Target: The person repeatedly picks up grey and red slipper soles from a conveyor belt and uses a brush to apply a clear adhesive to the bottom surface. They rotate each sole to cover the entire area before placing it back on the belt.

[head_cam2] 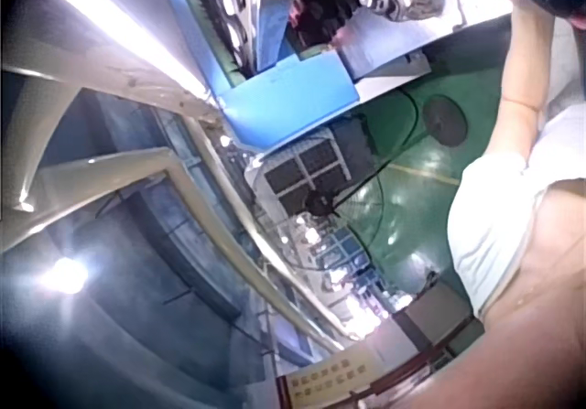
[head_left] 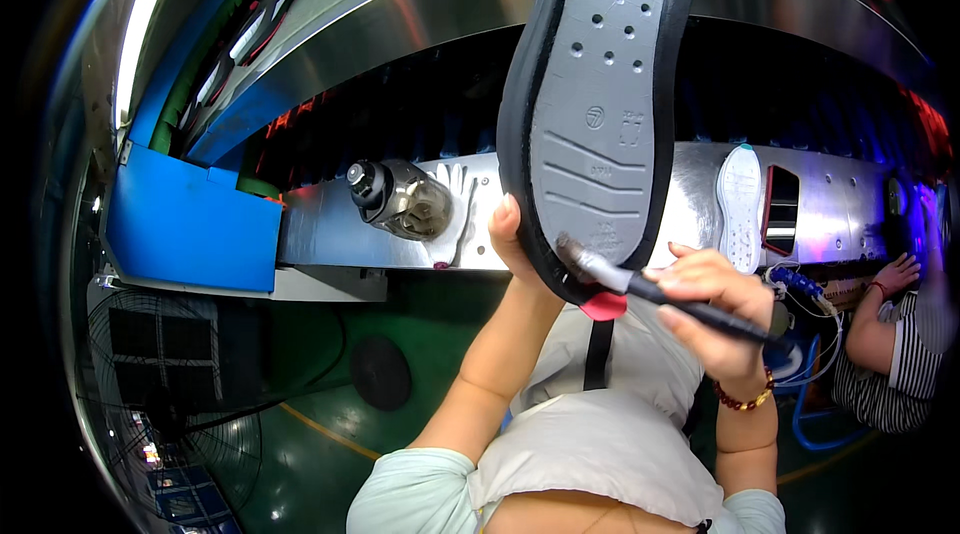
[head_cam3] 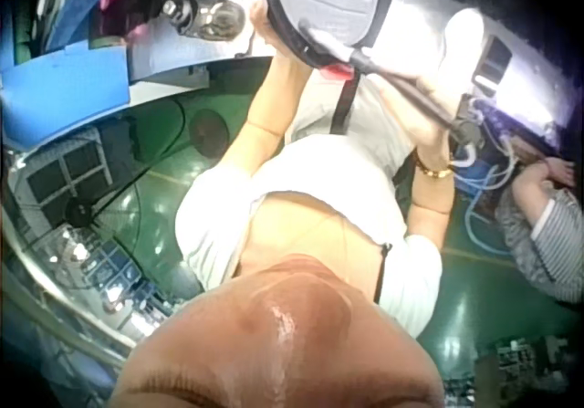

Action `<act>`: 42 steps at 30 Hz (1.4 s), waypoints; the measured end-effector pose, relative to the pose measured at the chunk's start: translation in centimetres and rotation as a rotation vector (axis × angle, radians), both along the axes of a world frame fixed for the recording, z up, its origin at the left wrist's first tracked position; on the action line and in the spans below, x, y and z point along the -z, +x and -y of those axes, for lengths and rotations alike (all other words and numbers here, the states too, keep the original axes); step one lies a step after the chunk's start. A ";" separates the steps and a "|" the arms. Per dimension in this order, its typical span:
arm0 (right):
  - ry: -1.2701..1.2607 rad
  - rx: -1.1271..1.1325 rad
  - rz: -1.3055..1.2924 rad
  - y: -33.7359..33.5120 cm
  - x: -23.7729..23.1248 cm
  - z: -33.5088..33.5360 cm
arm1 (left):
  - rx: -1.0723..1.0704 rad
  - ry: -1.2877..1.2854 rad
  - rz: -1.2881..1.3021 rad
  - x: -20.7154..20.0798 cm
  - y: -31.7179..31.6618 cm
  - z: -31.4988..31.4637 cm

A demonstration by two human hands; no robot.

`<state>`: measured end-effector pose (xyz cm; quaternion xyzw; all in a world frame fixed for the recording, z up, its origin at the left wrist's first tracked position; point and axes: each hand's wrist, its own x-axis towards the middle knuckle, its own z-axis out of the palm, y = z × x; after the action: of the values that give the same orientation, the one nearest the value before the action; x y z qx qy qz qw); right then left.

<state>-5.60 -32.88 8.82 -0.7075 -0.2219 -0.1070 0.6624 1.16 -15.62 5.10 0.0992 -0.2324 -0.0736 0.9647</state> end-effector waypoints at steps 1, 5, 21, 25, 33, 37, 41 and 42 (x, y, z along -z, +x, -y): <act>-0.050 -0.034 0.034 -0.3 -0.1 -0.2 | 0.018 -0.033 -0.004 -0.3 0.0 -0.3; 0.421 -0.223 -0.146 0.6 1.1 0.8 | -0.056 0.021 -0.137 -1.4 0.2 0.1; 0.172 -0.317 -0.142 3.3 -0.4 2.2 | 0.037 0.048 0.005 -2.8 1.9 -0.5; 0.049 -0.321 -0.154 2.5 -0.3 1.7 | 0.025 0.164 -0.036 -2.9 3.0 -1.3; -0.152 -0.359 0.048 4.5 -1.9 3.1 | 0.328 0.371 -0.269 -3.7 3.0 -0.8; -0.487 -0.670 0.116 5.3 -3.5 3.7 | 0.560 0.609 -0.425 -4.2 2.5 -0.7; -0.330 -0.651 0.060 5.8 -1.7 3.9 | 0.606 0.810 -0.572 -4.6 1.4 -0.4; -0.375 -0.709 0.007 5.6 -1.2 3.8 | 0.599 0.876 -0.570 -4.5 1.3 -0.2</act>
<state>0.01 -36.70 10.02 -0.6953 -0.4702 0.1683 0.5168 2.45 -15.43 9.65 0.3941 0.0697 -0.4549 0.7955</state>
